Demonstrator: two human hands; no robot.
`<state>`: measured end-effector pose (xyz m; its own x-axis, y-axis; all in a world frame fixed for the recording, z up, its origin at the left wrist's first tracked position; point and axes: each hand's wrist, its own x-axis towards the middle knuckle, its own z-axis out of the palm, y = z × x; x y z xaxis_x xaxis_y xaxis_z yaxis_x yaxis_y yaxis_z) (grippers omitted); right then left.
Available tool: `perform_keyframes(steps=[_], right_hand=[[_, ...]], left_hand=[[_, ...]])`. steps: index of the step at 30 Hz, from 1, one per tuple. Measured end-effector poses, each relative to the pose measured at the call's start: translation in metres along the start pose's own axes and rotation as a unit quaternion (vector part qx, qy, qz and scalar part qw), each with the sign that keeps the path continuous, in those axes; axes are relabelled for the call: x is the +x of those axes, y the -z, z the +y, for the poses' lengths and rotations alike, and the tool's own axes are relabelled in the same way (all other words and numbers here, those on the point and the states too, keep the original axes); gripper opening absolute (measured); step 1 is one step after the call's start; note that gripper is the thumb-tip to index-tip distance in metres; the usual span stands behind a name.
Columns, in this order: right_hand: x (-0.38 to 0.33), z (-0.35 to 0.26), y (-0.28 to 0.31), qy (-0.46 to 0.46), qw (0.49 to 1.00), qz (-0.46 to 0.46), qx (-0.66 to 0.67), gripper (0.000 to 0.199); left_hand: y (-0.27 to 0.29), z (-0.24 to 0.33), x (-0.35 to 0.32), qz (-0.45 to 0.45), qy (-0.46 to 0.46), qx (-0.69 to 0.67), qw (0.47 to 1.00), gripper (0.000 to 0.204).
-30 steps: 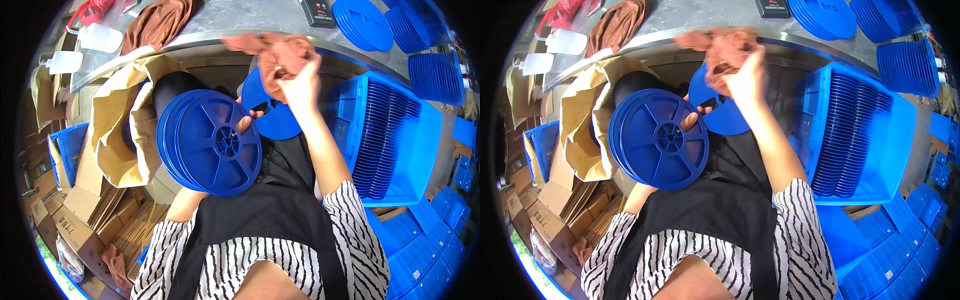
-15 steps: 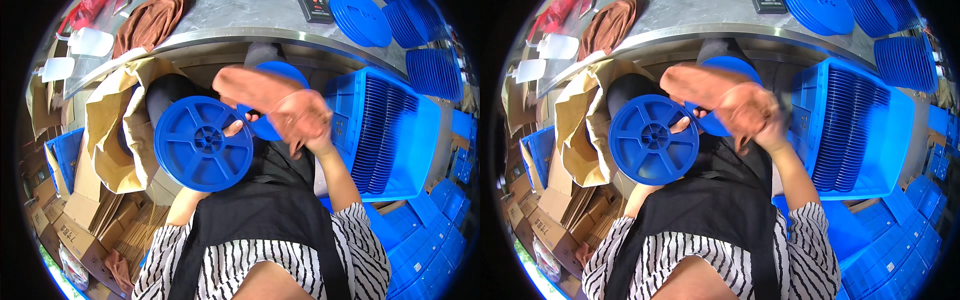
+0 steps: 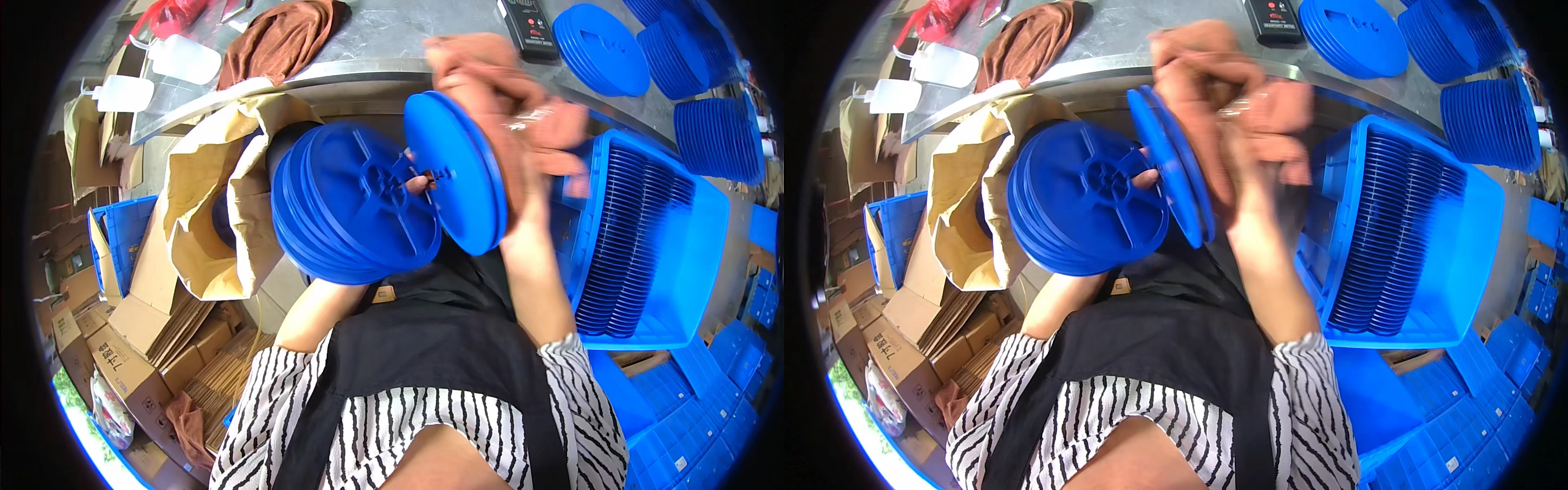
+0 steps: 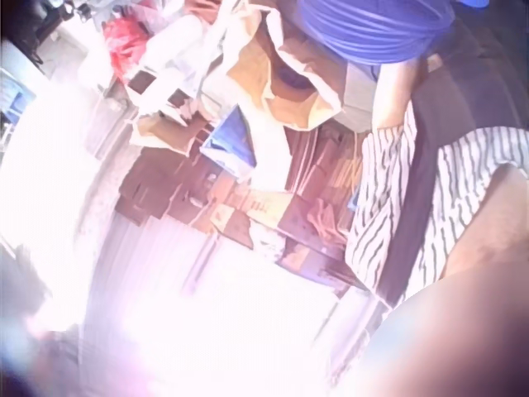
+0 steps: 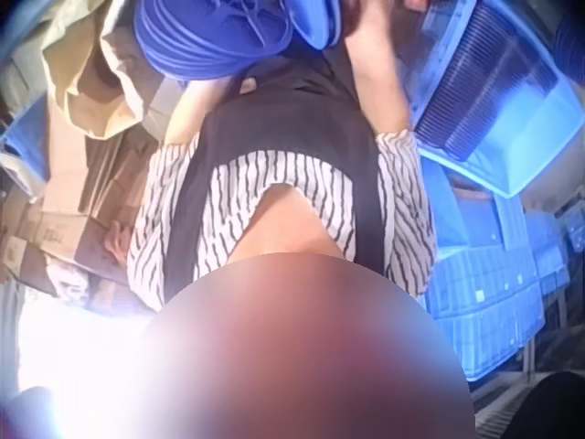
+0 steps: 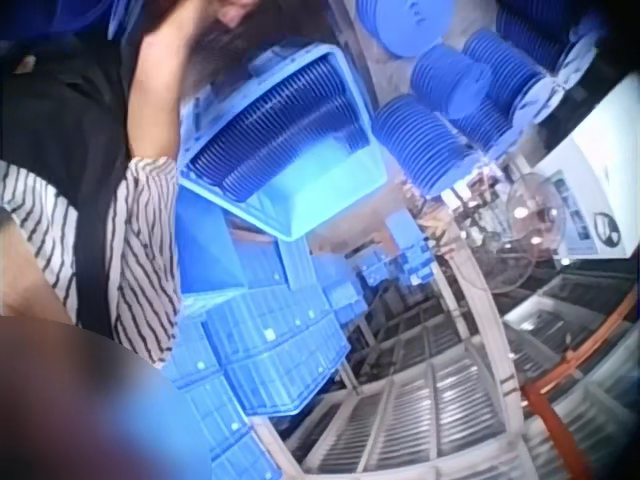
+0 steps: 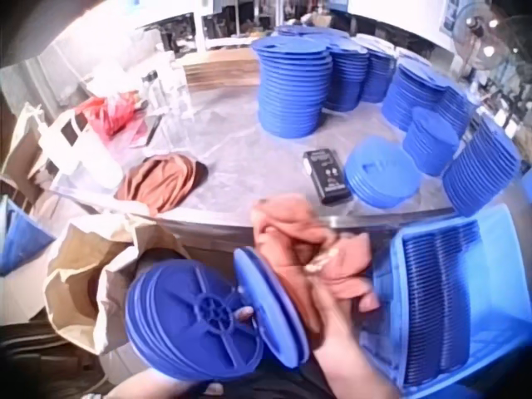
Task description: The person wipes blue plastic circular parts with a brown cloth. They apply liquid from a squeeze bottle onto the cloth, then wipe the parts one by one, turning them over to clean both sides. The cleaned parts are placed into a blue bin.
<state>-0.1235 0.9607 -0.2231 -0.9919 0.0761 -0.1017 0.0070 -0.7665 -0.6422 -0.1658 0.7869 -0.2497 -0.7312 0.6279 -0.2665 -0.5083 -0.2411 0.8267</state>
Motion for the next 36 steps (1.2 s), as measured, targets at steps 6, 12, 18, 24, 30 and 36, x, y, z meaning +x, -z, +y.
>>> perform_keyframes(steps=[6,12,18,24,30,36], right_hand=[[-0.046,0.075,0.015,0.147,0.961,0.189,-0.140,0.060],[-0.035,0.060,-0.018,0.075,0.995,-0.010,-0.070,0.050],[0.032,0.034,-0.001,0.179,0.908,0.073,-0.371,0.067],[-0.037,0.015,0.042,0.097,0.977,0.106,-0.160,0.064],[-0.059,-0.028,0.066,0.142,0.916,0.136,0.350,0.038],[-0.060,-0.035,0.067,0.195,0.913,0.086,0.349,0.045]], left_hand=[[-0.004,-0.005,0.008,-0.001,-0.014,-0.029,0.999,0.048],[0.002,-0.005,0.002,-0.004,-0.015,-0.043,0.999,0.049],[0.003,0.007,-0.002,-0.018,-0.014,-0.058,0.998,0.050],[0.044,0.051,0.067,-0.046,-0.064,-0.140,0.987,0.050],[0.053,0.122,0.201,0.085,-0.143,0.599,0.783,0.030],[0.041,0.130,0.254,0.131,-0.061,0.820,0.554,0.026]])
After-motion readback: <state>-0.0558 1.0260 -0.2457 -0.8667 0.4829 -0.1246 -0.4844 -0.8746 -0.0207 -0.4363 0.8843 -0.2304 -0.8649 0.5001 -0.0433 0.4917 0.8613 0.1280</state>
